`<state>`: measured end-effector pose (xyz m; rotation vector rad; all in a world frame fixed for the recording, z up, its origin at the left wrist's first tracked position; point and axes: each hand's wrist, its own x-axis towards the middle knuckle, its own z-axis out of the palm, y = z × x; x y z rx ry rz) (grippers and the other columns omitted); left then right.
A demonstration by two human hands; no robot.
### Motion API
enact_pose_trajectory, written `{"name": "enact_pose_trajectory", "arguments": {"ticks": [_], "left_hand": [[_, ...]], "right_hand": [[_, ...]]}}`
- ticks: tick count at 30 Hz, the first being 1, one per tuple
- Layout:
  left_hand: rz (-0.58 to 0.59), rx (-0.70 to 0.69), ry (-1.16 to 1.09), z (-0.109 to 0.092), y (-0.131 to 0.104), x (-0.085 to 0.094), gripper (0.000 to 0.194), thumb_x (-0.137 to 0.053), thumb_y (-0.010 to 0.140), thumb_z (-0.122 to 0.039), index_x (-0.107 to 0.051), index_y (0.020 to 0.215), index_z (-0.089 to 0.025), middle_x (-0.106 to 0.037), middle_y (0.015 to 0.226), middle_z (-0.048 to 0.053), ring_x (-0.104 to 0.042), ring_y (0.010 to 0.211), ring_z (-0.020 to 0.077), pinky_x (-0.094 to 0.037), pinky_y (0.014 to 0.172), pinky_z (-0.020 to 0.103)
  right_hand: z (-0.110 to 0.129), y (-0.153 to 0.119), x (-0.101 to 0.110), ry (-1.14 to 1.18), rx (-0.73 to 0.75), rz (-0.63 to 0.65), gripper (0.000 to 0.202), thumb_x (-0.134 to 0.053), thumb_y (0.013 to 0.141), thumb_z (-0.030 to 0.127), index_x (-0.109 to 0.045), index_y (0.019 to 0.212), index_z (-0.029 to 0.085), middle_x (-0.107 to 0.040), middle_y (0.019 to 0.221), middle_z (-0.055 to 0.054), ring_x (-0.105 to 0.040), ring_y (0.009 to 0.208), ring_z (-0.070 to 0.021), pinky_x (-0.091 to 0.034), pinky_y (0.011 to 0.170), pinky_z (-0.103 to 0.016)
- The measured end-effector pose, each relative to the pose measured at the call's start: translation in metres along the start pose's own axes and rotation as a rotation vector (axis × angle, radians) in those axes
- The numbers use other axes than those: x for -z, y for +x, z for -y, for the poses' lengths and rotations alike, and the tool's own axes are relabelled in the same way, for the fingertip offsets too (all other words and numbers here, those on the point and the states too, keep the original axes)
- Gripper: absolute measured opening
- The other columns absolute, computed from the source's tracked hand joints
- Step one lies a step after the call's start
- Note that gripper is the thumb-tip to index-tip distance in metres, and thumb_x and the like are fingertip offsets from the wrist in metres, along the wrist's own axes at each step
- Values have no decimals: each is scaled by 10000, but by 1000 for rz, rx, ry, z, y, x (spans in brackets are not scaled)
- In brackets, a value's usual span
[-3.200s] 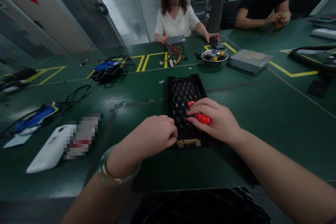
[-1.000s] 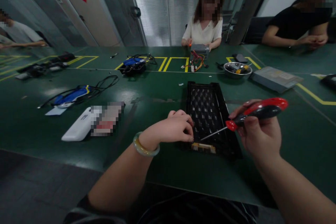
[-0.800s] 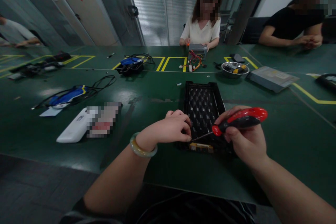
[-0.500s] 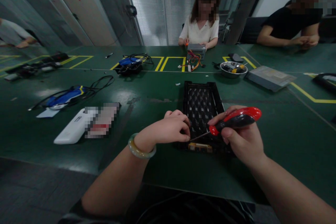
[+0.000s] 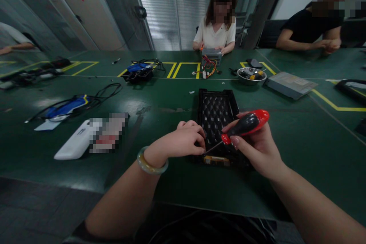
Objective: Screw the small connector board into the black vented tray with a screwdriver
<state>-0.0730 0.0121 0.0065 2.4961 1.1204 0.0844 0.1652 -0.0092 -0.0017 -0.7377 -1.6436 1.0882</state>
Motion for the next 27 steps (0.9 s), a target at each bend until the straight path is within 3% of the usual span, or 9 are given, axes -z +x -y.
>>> {"name": "enact_pose_trajectory", "arguments": {"ticks": [2,9,18,27], "left_hand": [[2,-2,0,0,0,0,192,-638,873,-433,-766,838,-294,-656,1157,-29,-438,1122,234,-221,927,388],[-6,-4,-13,1,-1,0,197,-630,876,-428,-769,839,-293,-654,1151,-30,-439,1137,233,-224,928,383],[-4,-8,-18,1,0,0,200,-631,876,-442,-768,848,-297,-658,1170,-30,-443,1144,239,-226,934,388],[34,-47,-46,0,-4,9,328,-478,992,-388,-779,888,-313,-674,1197,-43,-465,1186,196,-203,986,365]], "right_hand": [[-1,-1,1,-36,26,4,496,-688,867,197,-420,1278,268,-672,1071,-42,-670,934,-176,-569,802,-336],[-3,-3,2,-20,75,6,507,-674,872,189,-422,1306,262,-670,1073,-52,-678,928,-184,-582,798,-345],[1,-3,3,-97,112,21,544,-722,832,182,-449,1298,249,-687,1040,-47,-678,925,-191,-554,917,-383],[-7,-3,7,-140,76,-36,553,-820,745,267,-542,1222,243,-675,986,-32,-670,872,-202,-547,845,-372]]}}
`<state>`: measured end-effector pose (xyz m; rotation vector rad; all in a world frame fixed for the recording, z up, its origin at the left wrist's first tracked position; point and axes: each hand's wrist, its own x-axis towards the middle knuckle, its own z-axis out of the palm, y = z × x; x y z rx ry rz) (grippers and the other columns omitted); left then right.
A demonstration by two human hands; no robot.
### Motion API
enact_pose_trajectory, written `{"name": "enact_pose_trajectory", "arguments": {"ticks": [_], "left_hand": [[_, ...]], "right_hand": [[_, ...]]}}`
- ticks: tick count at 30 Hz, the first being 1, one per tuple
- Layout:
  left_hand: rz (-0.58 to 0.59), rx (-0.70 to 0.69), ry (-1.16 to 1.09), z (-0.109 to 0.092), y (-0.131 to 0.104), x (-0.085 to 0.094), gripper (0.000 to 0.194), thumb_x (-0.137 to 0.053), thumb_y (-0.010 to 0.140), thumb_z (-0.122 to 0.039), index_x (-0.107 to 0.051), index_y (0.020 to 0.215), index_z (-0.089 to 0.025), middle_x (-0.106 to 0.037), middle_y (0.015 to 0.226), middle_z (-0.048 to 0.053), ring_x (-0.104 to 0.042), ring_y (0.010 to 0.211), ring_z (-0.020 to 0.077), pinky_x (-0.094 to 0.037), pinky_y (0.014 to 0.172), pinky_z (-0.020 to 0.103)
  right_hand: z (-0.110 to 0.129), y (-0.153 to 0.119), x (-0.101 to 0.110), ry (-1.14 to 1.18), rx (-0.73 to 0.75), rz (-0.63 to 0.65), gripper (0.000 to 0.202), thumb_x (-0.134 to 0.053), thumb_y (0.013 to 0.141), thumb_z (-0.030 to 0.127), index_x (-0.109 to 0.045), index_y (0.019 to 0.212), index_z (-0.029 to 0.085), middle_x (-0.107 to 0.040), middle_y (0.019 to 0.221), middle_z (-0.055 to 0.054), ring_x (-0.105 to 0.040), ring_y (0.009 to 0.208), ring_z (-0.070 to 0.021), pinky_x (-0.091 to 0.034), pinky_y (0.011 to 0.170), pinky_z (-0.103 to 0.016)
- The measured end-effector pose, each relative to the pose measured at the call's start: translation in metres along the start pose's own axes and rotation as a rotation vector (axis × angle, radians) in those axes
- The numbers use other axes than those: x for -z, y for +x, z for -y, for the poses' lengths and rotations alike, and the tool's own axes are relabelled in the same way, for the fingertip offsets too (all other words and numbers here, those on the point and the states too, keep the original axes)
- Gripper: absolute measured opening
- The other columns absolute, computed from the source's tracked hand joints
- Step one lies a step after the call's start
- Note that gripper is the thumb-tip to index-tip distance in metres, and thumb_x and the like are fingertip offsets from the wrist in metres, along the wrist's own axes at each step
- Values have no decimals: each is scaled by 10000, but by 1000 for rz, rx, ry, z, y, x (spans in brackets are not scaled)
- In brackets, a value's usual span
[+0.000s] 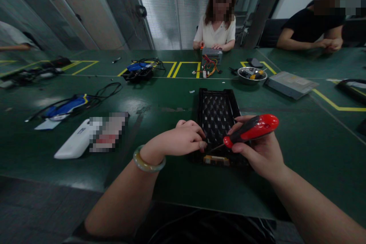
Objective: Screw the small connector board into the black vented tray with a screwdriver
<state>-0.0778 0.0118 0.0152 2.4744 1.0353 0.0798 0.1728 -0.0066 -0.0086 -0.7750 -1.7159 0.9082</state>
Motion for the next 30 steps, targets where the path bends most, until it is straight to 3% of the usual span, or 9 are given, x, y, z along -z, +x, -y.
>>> {"name": "enact_pose_trajectory", "arguments": {"ticks": [7,13,18,24,30], "left_hand": [[5,-23,-6,2,0,1,318,-488,988,-388,-780,879,-323,-678,1214,-43,-458,1203,206,-180,1014,378],[14,-29,-25,4,0,1,307,-495,985,-395,-780,892,-331,-674,1225,-50,-443,1223,206,-177,1017,383],[26,-22,-21,4,0,1,321,-488,985,-406,-783,885,-330,-669,1236,-46,-441,1222,217,-175,1029,393],[19,-30,-24,5,1,0,299,-503,980,-395,-780,906,-314,-675,1222,-41,-447,1222,217,-197,1021,385],[21,-31,-24,5,0,2,284,-516,970,-399,-780,896,-321,-676,1225,-48,-442,1226,232,-200,1026,401]], "right_hand": [[0,1,0,-35,-1,-5,461,-770,802,278,-543,1202,245,-676,1055,-57,-660,958,-213,-544,864,-380],[6,0,-3,164,-75,87,408,-647,901,229,-441,1251,272,-676,1069,-49,-631,658,-115,-532,557,-249],[10,0,0,95,-27,119,412,-595,925,235,-453,1310,270,-629,1052,-62,-635,756,-140,-532,611,-269],[1,-4,4,-12,-5,107,541,-737,826,253,-487,1305,287,-649,1100,-65,-663,935,-214,-560,823,-376],[10,3,0,41,-59,179,551,-660,900,266,-421,1396,298,-673,1151,-54,-684,918,-177,-572,800,-336]]}}
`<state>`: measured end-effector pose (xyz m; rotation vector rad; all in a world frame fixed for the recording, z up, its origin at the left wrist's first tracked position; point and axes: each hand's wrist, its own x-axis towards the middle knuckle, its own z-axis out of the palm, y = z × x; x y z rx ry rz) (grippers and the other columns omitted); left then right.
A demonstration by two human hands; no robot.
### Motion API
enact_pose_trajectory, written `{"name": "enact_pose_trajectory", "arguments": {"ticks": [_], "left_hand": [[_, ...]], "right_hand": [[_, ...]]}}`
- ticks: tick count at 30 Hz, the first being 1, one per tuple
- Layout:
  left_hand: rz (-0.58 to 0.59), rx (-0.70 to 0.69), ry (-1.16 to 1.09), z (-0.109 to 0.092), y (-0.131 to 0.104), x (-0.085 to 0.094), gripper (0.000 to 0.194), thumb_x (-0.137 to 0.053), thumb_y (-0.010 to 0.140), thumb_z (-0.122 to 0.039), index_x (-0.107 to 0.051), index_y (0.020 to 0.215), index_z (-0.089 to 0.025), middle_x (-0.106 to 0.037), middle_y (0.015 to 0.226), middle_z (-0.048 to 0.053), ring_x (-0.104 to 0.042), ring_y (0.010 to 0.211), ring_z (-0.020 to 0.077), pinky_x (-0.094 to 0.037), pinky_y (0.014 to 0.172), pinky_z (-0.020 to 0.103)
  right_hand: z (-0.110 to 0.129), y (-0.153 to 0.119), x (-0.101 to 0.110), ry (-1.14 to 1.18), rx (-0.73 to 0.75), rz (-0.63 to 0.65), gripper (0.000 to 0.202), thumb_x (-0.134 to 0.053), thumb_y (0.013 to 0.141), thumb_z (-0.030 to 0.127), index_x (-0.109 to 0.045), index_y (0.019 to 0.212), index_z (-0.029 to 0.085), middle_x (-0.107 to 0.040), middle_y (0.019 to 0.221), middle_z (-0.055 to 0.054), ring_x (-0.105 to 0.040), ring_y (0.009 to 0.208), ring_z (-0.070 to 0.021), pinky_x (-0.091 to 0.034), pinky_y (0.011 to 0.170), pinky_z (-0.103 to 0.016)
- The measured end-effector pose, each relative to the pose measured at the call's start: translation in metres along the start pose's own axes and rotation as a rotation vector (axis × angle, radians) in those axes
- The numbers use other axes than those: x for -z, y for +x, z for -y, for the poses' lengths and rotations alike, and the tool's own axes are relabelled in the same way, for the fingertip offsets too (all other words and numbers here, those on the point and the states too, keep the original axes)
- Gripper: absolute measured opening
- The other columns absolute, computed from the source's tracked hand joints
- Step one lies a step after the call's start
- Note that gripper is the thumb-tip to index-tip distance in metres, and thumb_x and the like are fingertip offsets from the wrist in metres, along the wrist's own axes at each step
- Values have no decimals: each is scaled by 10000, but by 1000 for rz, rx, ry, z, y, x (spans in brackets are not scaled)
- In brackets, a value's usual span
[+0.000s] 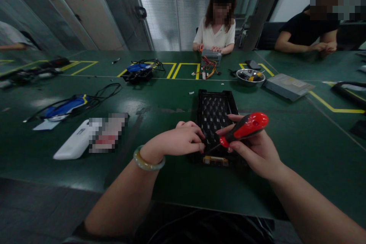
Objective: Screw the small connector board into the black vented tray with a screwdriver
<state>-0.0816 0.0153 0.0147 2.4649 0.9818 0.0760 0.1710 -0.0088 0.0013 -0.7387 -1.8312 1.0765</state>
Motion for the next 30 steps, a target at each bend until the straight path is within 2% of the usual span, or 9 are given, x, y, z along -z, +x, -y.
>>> {"name": "enact_pose_trajectory", "arguments": {"ticks": [3,5,7,10,15,20,24,30], "left_hand": [[1,6,-2,-2,0,2,287,-514,966,-391,-781,891,-316,-679,1224,-41,-435,1232,242,-196,1032,417],[2,11,-9,-3,0,2,283,-520,959,-385,-779,877,-304,-681,1222,-33,-432,1240,248,-195,1031,428],[-2,22,-20,-4,0,2,268,-534,949,-377,-771,860,-288,-688,1206,-27,-439,1237,248,-206,1023,431],[-39,49,-23,-4,-1,0,256,-552,933,-380,-749,828,-254,-717,1121,-15,-467,1196,245,-250,987,423],[-34,44,-22,-3,-2,-1,278,-546,932,-360,-722,763,-226,-732,953,-7,-489,1176,253,-290,945,406],[-82,53,-15,-2,-2,-3,257,-548,928,-370,-731,835,-216,-722,1021,24,-499,1181,250,-308,972,410],[-125,41,-7,3,-2,-9,230,-561,919,-381,-722,964,-222,-708,1077,31,-504,1187,256,-319,968,415],[-144,-4,-37,2,-3,-6,222,-561,920,-342,-705,861,-183,-703,970,35,-529,1120,234,-337,956,379]], "right_hand": [[14,11,-3,-24,-53,4,443,-692,879,295,-502,1279,280,-698,1088,-24,-688,931,-170,-573,820,-325],[25,21,-4,-137,-72,23,323,-736,838,349,-586,1107,252,-704,1029,-13,-686,939,-183,-563,854,-339],[37,31,-5,-277,-103,72,285,-736,824,416,-611,1008,238,-702,982,-10,-684,897,-193,-564,811,-350],[52,46,-10,-443,-138,155,324,-717,824,456,-592,1033,243,-696,945,-4,-671,827,-200,-558,735,-361],[66,63,-21,-514,-117,192,265,-628,888,414,-552,1074,240,-683,973,-10,-648,812,-191,-538,713,-351],[67,63,-21,-488,-63,232,282,-607,903,379,-540,1129,225,-673,1024,-21,-640,865,-188,-517,741,-331],[63,60,-18,-489,2,257,275,-652,875,366,-546,1076,210,-670,1004,-18,-638,849,-173,-497,719,-297],[60,61,-17,-520,67,193,425,-741,791,507,-544,1034,220,-662,892,16,-625,746,-147,-466,635,-250]]}}
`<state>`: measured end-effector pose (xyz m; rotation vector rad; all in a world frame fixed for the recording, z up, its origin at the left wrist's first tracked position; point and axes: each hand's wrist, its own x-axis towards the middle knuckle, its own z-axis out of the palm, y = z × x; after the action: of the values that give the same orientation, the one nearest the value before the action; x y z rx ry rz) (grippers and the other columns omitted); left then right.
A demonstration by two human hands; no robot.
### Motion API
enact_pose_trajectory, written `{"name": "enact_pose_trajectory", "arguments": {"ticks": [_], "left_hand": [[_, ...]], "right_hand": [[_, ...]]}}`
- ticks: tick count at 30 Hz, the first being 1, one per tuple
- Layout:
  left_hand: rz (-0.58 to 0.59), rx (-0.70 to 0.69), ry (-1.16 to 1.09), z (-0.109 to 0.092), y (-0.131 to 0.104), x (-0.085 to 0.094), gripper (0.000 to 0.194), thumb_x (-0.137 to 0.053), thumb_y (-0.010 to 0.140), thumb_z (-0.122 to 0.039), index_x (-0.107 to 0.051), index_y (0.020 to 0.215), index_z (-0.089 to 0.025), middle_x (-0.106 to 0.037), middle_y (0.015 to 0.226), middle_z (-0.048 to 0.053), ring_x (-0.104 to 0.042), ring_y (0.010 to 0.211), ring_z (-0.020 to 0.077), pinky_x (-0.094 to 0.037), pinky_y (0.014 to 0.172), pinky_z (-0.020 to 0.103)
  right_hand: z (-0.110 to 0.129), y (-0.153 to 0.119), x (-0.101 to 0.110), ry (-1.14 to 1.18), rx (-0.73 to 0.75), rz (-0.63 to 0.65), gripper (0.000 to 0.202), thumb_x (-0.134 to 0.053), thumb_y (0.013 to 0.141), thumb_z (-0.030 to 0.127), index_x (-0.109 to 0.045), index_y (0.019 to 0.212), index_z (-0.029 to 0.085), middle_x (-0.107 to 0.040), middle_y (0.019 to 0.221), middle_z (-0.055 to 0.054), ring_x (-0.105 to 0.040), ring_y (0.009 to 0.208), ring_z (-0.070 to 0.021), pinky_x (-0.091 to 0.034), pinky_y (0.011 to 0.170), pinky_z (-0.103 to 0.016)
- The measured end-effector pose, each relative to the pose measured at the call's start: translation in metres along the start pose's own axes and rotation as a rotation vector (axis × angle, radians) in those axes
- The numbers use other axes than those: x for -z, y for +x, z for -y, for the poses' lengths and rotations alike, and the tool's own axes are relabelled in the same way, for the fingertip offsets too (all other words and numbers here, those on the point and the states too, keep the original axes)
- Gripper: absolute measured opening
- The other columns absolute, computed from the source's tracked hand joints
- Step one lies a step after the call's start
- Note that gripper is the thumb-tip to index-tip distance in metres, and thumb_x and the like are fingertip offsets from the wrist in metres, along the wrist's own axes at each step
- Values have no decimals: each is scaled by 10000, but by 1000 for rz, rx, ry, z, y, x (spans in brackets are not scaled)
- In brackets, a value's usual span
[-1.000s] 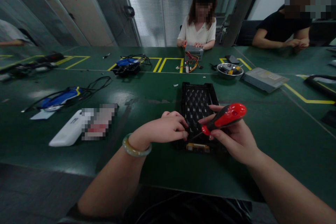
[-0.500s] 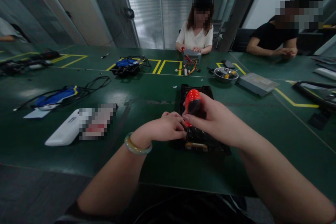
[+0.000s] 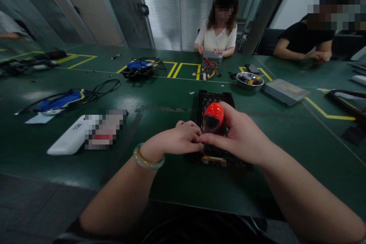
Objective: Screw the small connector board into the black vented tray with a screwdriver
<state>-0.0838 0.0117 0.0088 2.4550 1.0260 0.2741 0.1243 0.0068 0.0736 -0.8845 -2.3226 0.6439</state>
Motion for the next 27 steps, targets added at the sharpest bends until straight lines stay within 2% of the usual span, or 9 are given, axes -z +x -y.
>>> {"name": "enact_pose_trajectory", "arguments": {"ticks": [8,11,14,18,21,27], "left_hand": [[17,19,-16,-5,-1,4,266,-571,920,-387,-695,794,-187,-701,1029,27,-520,1133,232,-326,962,386],[38,38,7,-4,-1,4,307,-539,938,-423,-717,809,-208,-704,1044,20,-507,1151,235,-307,965,396],[91,58,16,-6,1,5,329,-513,949,-435,-748,818,-247,-716,1026,3,-485,1191,250,-280,964,408],[112,56,29,-10,2,7,373,-484,957,-391,-748,754,-223,-728,970,14,-491,1186,257,-284,955,403],[105,68,47,-7,2,4,344,-495,947,-391,-735,765,-225,-727,995,13,-484,1196,260,-282,974,412],[101,60,55,5,1,-3,319,-478,959,-442,-728,938,-244,-717,1092,21,-495,1187,261,-273,997,443]], "right_hand": [[0,1,-2,14,-13,-15,477,-774,749,523,-541,1041,227,-660,888,23,-617,720,-140,-460,611,-237],[-1,1,-3,2,-42,-10,442,-765,774,482,-539,1055,226,-668,912,16,-631,746,-149,-471,639,-249],[-2,1,-3,-3,-54,-106,402,-753,790,461,-540,1038,228,-658,881,10,-627,728,-157,-476,626,-259],[-2,-1,-2,93,-71,-190,411,-727,800,512,-524,1023,233,-661,908,-10,-643,770,-180,-505,639,-278],[-2,-2,-4,96,-74,-146,405,-721,804,514,-528,1018,229,-653,889,-4,-634,745,-170,-504,636,-276],[-3,-2,-7,37,-61,-86,448,-747,797,457,-537,1118,226,-657,923,-3,-632,766,-163,-493,688,-273]]}}
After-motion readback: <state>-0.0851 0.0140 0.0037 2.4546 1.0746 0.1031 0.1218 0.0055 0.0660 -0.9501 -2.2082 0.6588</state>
